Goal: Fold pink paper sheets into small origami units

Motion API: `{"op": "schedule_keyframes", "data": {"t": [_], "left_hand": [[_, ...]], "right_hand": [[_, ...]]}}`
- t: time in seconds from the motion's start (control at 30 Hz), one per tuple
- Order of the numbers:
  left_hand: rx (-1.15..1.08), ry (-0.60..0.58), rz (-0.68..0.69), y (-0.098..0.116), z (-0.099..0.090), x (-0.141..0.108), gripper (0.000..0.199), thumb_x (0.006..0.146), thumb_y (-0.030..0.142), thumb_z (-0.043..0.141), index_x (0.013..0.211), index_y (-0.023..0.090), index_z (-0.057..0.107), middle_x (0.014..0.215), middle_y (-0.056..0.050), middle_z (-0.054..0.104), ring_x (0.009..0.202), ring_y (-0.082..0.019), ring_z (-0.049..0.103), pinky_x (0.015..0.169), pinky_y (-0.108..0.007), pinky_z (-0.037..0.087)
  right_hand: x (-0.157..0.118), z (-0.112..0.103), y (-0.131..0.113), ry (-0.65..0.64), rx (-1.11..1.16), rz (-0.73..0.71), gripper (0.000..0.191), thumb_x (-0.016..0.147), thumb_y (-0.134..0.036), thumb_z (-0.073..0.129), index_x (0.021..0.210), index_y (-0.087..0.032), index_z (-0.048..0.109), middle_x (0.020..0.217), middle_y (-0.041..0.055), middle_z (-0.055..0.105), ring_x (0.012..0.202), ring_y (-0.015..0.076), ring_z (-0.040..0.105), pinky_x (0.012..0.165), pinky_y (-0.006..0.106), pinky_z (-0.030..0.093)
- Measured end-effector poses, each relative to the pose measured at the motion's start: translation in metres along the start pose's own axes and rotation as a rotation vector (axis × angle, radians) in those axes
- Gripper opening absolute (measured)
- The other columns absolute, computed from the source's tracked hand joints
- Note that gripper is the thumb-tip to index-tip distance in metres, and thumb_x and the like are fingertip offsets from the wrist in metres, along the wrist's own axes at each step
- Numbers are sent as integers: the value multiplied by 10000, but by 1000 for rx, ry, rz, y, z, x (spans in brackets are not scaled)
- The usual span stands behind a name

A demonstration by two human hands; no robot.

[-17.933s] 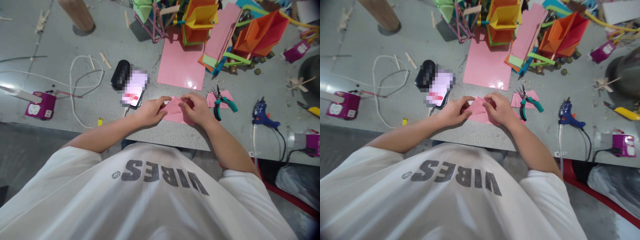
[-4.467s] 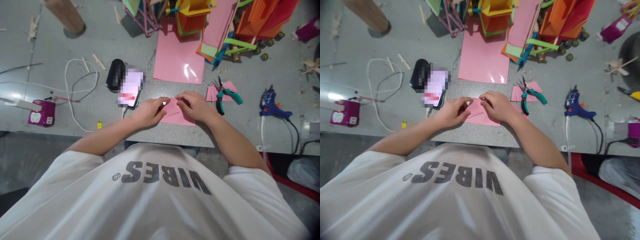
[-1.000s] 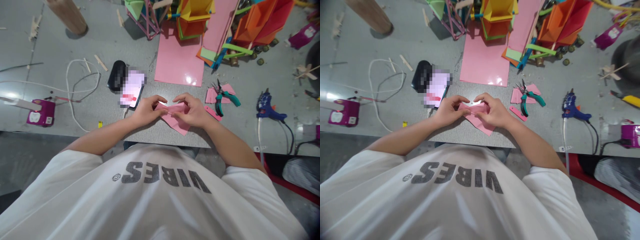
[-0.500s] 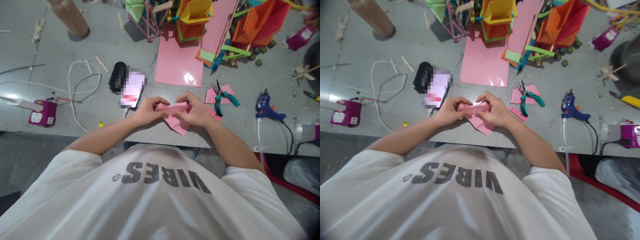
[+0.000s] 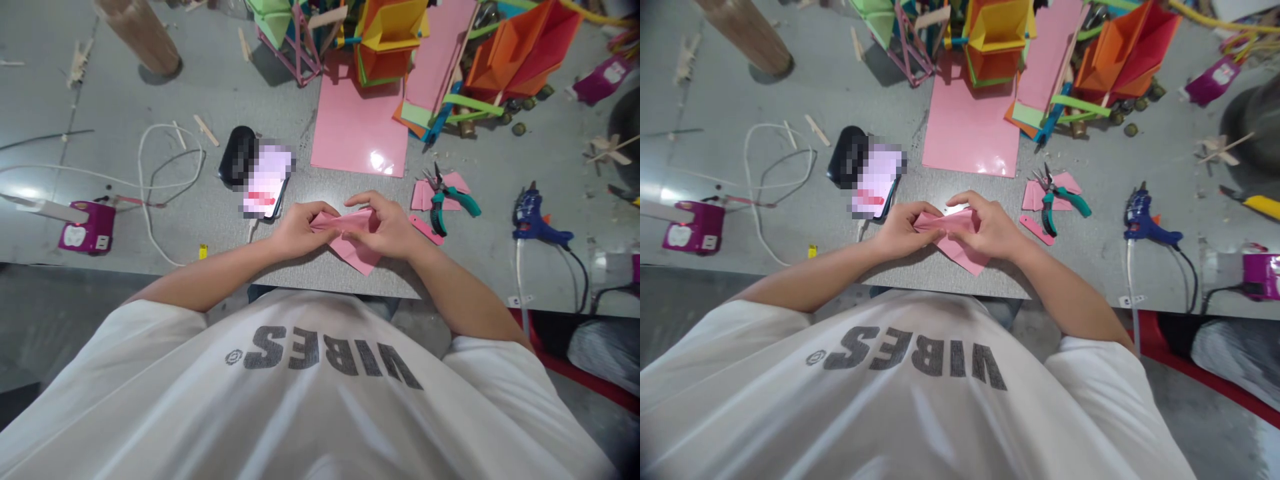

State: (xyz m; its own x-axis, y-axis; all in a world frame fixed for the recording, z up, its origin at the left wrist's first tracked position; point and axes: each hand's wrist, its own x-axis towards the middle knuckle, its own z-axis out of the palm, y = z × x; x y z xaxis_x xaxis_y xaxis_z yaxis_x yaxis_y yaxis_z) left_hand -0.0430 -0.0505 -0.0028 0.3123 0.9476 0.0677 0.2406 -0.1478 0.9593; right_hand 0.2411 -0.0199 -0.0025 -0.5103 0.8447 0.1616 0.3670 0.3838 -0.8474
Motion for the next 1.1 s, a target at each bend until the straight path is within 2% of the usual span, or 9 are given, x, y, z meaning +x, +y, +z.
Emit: {"op": "schedule_keyframes", "data": {"t": [0.07, 0.23, 0.37, 0.47, 0.57, 0.73, 0.87, 0.97, 1.1], "left_hand": [[-9, -9, -17, 0, -1, 1, 224, 909, 367, 967, 1085, 230, 948, 946, -40, 892, 857, -224, 798, 810, -364, 636], [-112, -37, -66, -6, -6, 5, 238, 922, 350, 970, 1121, 221, 954, 880, -25, 836, 775, -200, 751, 713, -347, 580], [-285, -53, -130, -12, -8, 10, 226, 1002, 406, 1004, 1093, 222, 910, 846, -38, 807, 745, -205, 769, 706, -370, 662], [-339, -53, -139, -14, -8, 11, 280, 1027, 461, 1022, 1067, 218, 889, 861, -47, 813, 743, -199, 782, 739, -392, 721], [-358, -38, -123, -12, -7, 11, 350, 1029, 522, 1028, 1031, 205, 879, 858, -49, 810, 741, -200, 787, 740, -393, 735], [-356, 71, -131, -9, -4, 10, 382, 1005, 552, 1044, 1053, 195, 918, 813, -42, 813, 709, -191, 771, 692, -353, 702], [-372, 71, -142, -9, -1, 11, 450, 997, 629, 1057, 1033, 203, 916, 802, -37, 811, 679, -181, 759, 678, -343, 699], [-302, 114, -115, -10, -1, 13, 491, 1034, 685, 1018, 1005, 206, 914, 821, -43, 815, 687, -179, 750, 667, -332, 668], [-156, 226, -11, -10, -1, 13, 466, 1062, 652, 966, 921, 211, 910, 847, -50, 835, 764, -188, 741, 725, -337, 617]], "right_hand": [[0, -4, 3, -5, -15, -13, 637, 895, -500, 1094, 1480, -376, 876, 1090, -2, 833, 809, 240, 638, 770, 400, 553], [2, -14, 15, -19, -30, -34, 671, 894, -518, 1105, 1491, -397, 824, 972, -34, 709, 745, 227, 541, 747, 399, 519], [5, -23, 25, -6, -32, -50, 707, 880, -459, 1086, 1524, -377, 805, 950, -39, 659, 703, 213, 495, 686, 397, 469], [7, -28, 28, -25, -27, -25, 705, 888, -415, 1060, 1533, -357, 781, 1007, -31, 687, 696, 202, 491, 671, 395, 461], [8, -31, 25, -42, -23, 18, 700, 891, -412, 1067, 1521, -360, 766, 1060, -23, 707, 712, 204, 516, 692, 393, 477], [9, -32, 18, -65, 24, 82, 700, 918, -473, 1094, 1517, -346, 756, 1258, 38, 779, 867, 261, 695, 821, 439, 582], [10, -34, 18, -49, -35, 100, 704, 910, -430, 1094, 1527, -348, 766, 1250, 46, 772, 901, 273, 681, 835, 444, 592], [11, -34, 17, -54, -77, 94, 703, 912, -416, 1082, 1541, -344, 774, 1231, 63, 772, 1001, 325, 727, 921, 490, 636], [12, -30, 15, -73, -57, 73, 695, 932, -450, 1037, 1562, -342, 765, 1315, 87, 825, 1157, 384, 781, 1038, 546, 680]]}}
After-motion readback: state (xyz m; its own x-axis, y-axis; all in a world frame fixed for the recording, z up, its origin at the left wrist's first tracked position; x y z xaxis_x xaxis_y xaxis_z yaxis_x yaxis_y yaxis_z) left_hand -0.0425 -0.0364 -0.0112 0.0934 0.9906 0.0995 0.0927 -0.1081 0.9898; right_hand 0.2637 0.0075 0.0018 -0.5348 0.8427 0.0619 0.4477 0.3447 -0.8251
